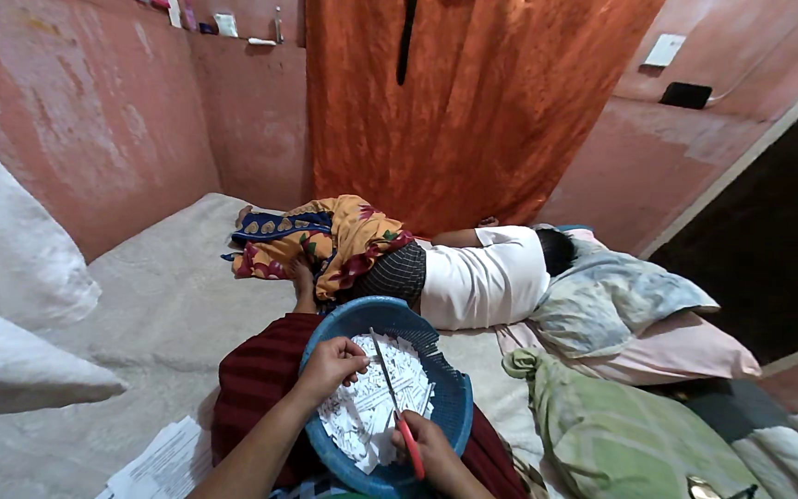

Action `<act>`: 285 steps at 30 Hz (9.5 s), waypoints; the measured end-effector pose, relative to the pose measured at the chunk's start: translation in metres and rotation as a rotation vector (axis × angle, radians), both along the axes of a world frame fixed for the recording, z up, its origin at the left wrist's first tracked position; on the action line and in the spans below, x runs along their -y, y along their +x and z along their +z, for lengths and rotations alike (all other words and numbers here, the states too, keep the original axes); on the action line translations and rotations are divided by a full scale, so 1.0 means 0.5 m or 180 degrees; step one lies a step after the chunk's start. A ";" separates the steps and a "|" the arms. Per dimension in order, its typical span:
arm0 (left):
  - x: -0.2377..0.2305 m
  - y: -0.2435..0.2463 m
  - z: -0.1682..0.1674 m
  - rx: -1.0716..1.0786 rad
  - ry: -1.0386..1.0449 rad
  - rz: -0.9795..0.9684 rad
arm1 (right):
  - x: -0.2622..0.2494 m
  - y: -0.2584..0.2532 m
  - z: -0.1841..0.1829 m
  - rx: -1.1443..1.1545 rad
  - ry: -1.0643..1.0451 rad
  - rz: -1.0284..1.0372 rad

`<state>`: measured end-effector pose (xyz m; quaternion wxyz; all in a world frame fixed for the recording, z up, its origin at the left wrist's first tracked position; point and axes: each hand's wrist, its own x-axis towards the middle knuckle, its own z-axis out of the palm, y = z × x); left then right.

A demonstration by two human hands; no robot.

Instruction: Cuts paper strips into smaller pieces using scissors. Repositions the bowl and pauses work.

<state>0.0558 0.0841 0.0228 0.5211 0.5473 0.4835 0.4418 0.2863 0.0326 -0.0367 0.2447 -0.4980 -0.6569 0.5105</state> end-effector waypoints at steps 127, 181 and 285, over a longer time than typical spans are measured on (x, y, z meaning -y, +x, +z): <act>-0.004 -0.012 0.006 -0.0161 0.0339 0.0370 | 0.008 0.006 0.005 -0.0659 -0.0003 -0.0352; -0.002 -0.008 -0.006 -0.0098 0.0417 0.0426 | 0.011 0.001 0.006 -0.0525 -0.0023 -0.0338; -0.001 -0.002 -0.011 0.0162 0.0436 0.0483 | 0.005 0.000 0.005 -0.0271 -0.0010 -0.0279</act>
